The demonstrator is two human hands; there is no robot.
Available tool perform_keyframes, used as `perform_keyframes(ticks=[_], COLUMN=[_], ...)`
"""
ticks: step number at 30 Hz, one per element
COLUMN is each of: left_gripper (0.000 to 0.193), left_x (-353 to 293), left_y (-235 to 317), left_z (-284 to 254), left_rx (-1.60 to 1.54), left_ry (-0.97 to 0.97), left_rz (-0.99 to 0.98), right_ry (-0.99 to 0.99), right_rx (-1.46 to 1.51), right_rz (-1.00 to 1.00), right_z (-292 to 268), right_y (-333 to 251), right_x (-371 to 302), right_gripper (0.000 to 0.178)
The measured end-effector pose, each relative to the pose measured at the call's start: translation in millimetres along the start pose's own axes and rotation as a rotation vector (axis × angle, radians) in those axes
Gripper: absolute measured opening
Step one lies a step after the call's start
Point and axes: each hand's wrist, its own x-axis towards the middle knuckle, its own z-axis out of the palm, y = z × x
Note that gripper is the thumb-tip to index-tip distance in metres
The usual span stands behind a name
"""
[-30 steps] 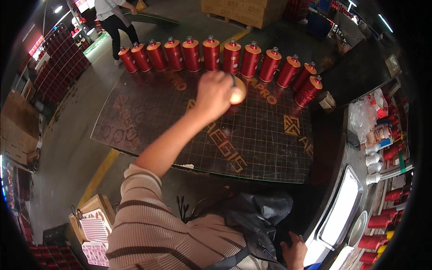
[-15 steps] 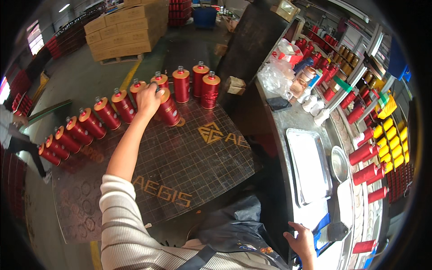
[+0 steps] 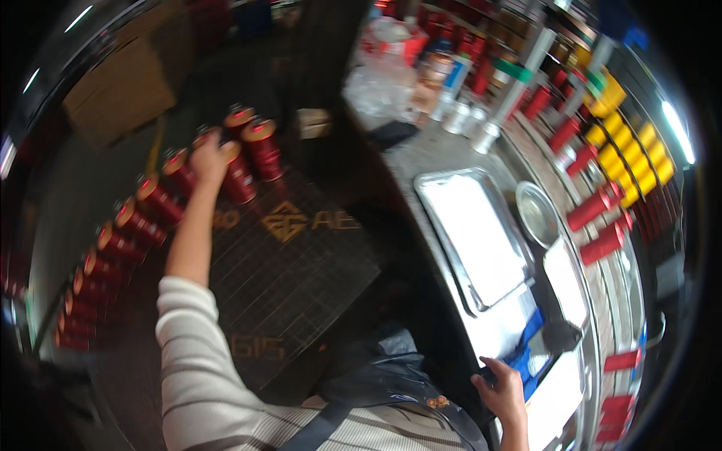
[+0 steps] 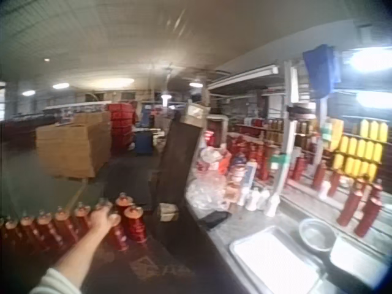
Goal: The person applies a circular gold label to the neck of a red cylindrical bottle, then places a sheet of pink labels on a tray and applies a rectangular label to the bottle body. They rotate the bottle to smooth the label and place the finished bottle on a nearby rack.
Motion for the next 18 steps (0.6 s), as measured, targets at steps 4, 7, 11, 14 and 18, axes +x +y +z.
perform_keyframes(ticks=[4, 7, 11, 14, 18], left_gripper=[0.052, 0.031, 0.03, 0.033, 0.06], left_x=[-1, 15, -32, -98, -184], left_y=[15, 56, 316, 501, 754], left_z=[-7, -10, -35, -45, -54], left_rx=[0.092, -0.104, -0.812, -1.096, -1.417], left_ry=[-0.012, 0.246, -0.082, -0.365, -0.394], left_rz=[-0.158, -0.006, 0.187, 0.49, 0.857], right_ry=[-0.08, -0.083, -0.022, 0.079, 0.361], right_rx=[0.136, 0.283, 0.671, 0.866, 0.991], right_rz=[0.059, 0.018, 0.133, 0.195, 0.226], right_z=[-17, -27, -35, -44, -39], right_y=[6, 21, 60, 100, 156], right_x=[0, 7, 5, -2, -26], right_gripper=[0.043, 0.043, 0.035, 0.034, 0.033])
